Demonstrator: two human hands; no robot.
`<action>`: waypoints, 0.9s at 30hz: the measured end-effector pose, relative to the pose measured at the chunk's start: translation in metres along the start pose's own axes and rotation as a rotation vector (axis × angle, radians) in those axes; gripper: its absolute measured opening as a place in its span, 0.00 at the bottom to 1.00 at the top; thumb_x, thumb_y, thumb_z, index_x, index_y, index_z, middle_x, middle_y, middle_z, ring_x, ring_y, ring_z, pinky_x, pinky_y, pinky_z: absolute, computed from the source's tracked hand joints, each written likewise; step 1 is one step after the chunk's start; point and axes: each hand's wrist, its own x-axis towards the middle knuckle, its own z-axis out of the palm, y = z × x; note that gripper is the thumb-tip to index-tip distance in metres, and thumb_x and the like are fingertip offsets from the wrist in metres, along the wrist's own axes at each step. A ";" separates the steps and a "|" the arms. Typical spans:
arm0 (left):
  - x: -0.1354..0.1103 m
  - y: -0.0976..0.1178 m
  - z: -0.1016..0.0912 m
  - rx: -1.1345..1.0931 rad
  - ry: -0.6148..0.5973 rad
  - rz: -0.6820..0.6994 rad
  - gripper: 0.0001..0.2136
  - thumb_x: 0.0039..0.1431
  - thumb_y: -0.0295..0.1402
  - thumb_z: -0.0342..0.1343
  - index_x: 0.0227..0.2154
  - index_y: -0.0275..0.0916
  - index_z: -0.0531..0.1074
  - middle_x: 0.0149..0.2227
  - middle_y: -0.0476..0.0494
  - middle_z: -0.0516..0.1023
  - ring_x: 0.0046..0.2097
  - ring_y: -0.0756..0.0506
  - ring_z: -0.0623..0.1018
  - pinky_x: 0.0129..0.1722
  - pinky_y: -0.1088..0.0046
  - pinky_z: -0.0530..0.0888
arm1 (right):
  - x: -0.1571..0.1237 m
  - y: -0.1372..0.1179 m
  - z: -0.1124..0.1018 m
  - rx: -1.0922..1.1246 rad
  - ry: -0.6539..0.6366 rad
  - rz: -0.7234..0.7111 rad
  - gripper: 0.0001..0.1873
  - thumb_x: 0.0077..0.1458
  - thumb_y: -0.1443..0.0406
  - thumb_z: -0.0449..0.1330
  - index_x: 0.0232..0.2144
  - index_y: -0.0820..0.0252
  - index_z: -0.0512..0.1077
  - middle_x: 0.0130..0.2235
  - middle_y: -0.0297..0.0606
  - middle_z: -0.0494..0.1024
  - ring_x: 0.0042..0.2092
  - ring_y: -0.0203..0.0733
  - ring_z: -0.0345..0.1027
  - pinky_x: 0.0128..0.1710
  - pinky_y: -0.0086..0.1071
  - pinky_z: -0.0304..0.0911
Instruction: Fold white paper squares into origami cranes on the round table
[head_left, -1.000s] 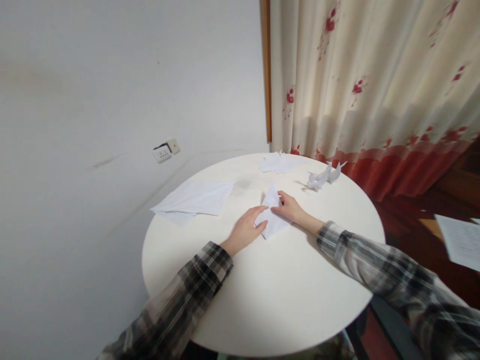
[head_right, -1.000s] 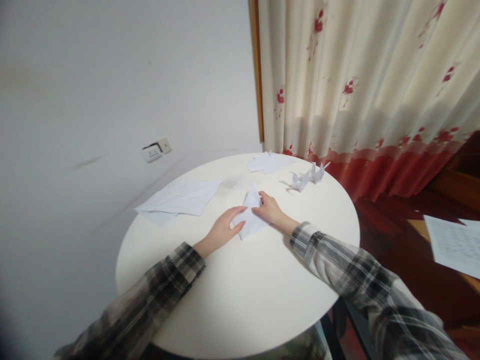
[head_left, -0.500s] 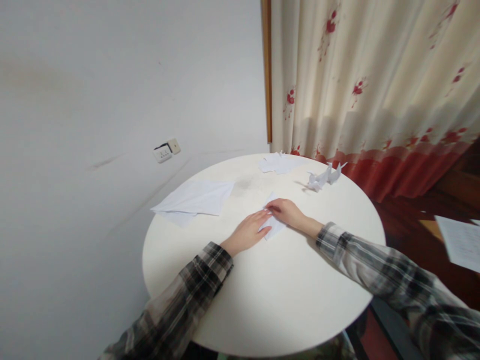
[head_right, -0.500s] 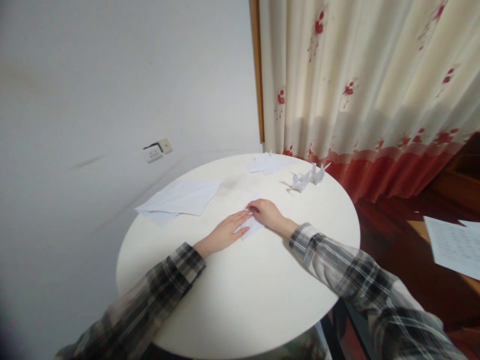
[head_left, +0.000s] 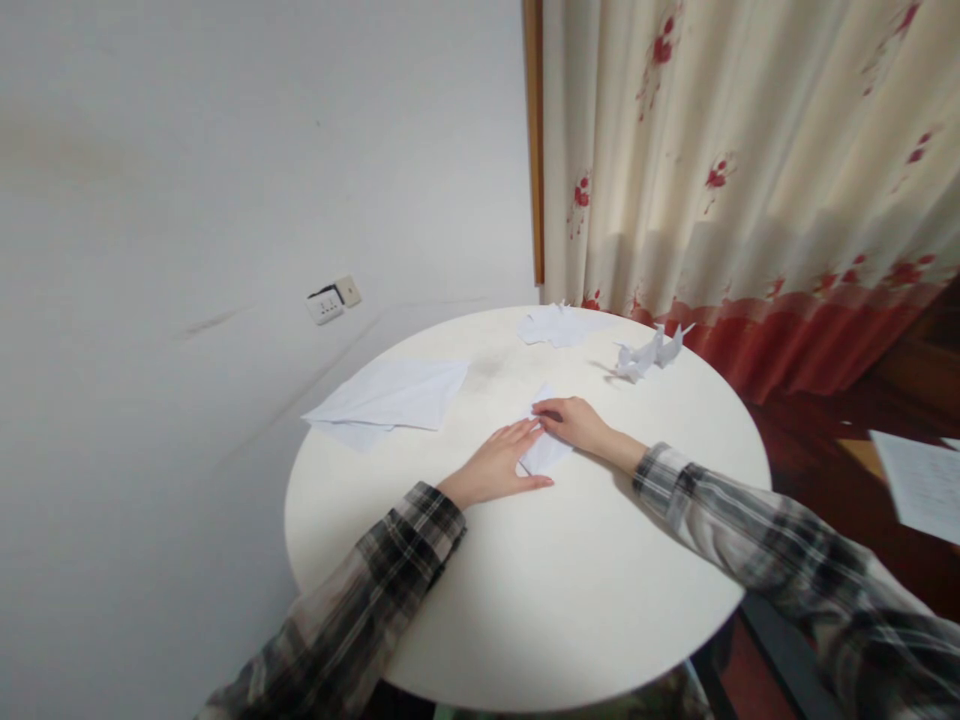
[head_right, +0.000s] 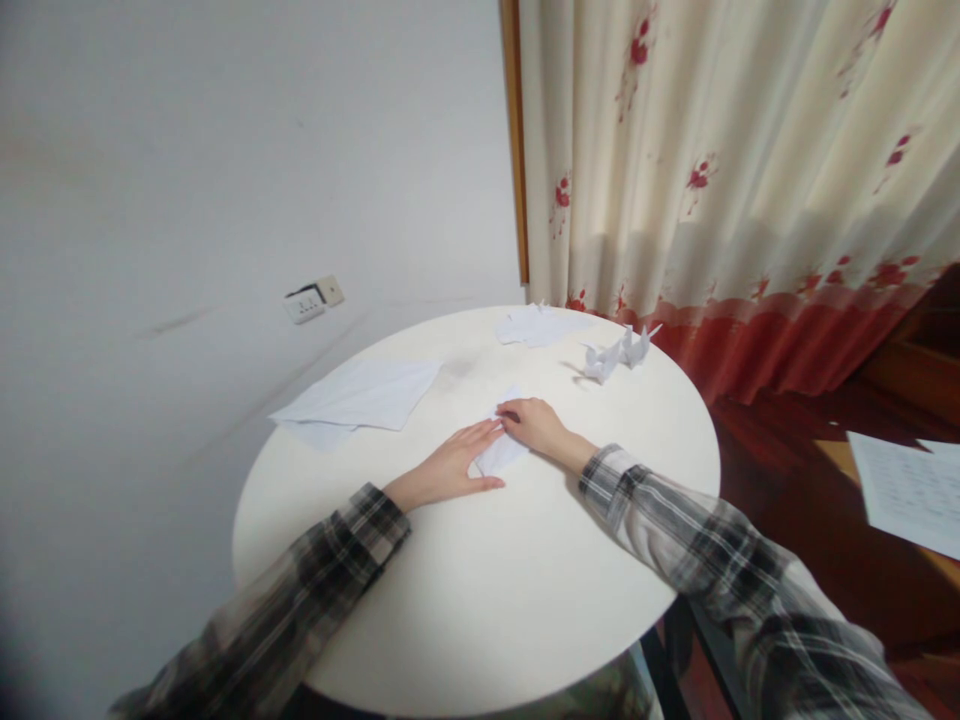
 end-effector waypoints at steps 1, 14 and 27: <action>0.000 0.000 0.000 0.001 0.007 -0.002 0.38 0.49 0.56 0.46 0.56 0.33 0.54 0.60 0.34 0.52 0.61 0.40 0.54 0.59 0.63 0.52 | 0.000 0.000 0.000 0.002 -0.001 -0.002 0.14 0.52 0.65 0.52 0.41 0.57 0.72 0.42 0.36 0.76 0.42 0.38 0.70 0.43 0.28 0.62; 0.000 0.008 -0.004 -0.190 0.224 -0.097 0.17 0.57 0.42 0.45 0.44 0.42 0.70 0.46 0.48 0.74 0.47 0.47 0.72 0.48 0.71 0.68 | 0.000 0.000 -0.004 0.083 -0.057 -0.083 0.15 0.57 0.60 0.48 0.40 0.59 0.71 0.43 0.39 0.75 0.45 0.40 0.68 0.45 0.32 0.61; 0.004 -0.006 -0.002 -0.190 0.405 -0.366 0.14 0.56 0.33 0.49 0.45 0.44 0.67 0.37 0.49 0.77 0.37 0.47 0.76 0.38 0.72 0.71 | -0.002 0.001 0.005 0.023 -0.193 -0.178 0.37 0.49 0.45 0.50 0.54 0.62 0.59 0.56 0.49 0.60 0.58 0.50 0.50 0.57 0.44 0.47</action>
